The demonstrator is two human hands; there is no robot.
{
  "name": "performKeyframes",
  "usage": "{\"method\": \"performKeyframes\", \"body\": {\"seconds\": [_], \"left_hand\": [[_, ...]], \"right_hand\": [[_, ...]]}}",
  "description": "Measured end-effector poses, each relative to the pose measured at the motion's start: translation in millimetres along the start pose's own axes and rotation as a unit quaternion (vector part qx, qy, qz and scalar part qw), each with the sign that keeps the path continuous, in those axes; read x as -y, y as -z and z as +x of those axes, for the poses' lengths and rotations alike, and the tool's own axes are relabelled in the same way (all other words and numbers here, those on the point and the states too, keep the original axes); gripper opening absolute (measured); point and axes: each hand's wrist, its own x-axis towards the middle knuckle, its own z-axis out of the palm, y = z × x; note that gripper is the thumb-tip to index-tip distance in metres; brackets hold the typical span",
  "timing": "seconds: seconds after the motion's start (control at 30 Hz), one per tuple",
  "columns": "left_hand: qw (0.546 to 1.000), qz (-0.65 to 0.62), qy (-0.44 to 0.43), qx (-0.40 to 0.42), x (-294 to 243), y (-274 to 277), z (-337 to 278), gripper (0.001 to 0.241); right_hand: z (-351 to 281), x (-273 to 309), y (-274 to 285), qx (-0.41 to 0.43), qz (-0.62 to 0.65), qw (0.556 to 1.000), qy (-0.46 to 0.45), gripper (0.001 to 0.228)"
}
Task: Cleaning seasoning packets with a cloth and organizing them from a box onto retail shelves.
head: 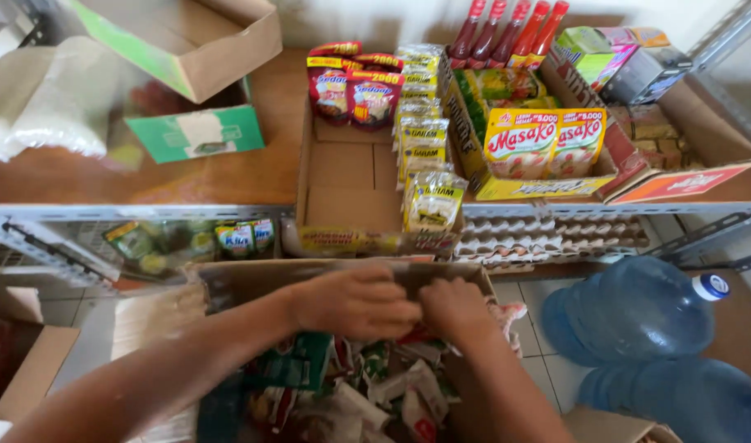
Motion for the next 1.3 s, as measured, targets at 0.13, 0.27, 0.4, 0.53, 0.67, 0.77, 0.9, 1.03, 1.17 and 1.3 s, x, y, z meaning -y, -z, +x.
{"method": "performKeyframes", "body": {"seconds": [0.13,0.27,0.4,0.53,0.67,0.77,0.9,1.03,1.17,1.3], "left_hand": [[0.961,-0.1,-0.018,0.256,-39.2,-31.6,-29.2,0.02],[0.952,-0.174,-0.002,0.252,-68.4,-71.7,-78.6,0.038],[0.912,-0.115,-0.015,0.393,-89.0,-82.4,-92.6,0.019],[0.921,-0.094,0.024,0.377,-105.6,-114.9,-123.3,0.011],[0.878,-0.118,0.116,0.449,-100.8,-109.1,-110.1,0.025],[0.854,-0.108,0.029,0.509,-93.2,-113.7,-109.6,0.018],[0.828,-0.164,0.185,0.504,-61.0,-41.8,-53.4,0.037],[0.832,-0.3,0.34,0.319,-34.5,29.0,-20.7,0.05],[0.918,-0.233,0.308,0.094,-26.1,52.9,-16.1,0.027],[0.845,-0.265,0.429,-0.175,-18.9,37.2,-34.1,0.006]], "right_hand": [[-1.7,4.3,7.8,0.031,0.036,0.998,-0.033,0.016],[3.6,16.0,3.8,-0.014,0.025,0.999,-0.025,0.017],[3.6,24.6,8.8,-0.038,0.019,0.999,-0.009,0.019],[5.5,29.4,7.8,-0.034,0.023,0.999,-0.004,0.017],[-1.6,34.6,19.0,-0.014,0.017,1.0,-0.02,0.017],[-2.6,33.7,22.3,-0.028,0.032,0.999,-0.011,0.016],[-4.5,29.9,25.4,-0.027,0.059,0.998,-0.003,0.016],[-13.0,27.1,41.8,-0.088,0.044,0.995,0.023,0.016],[-32.4,37.8,102.4,-0.124,0.098,0.987,0.016,0.016],[-29.5,38.2,112.2,-0.276,0.199,0.94,0.008,0.02]]}}
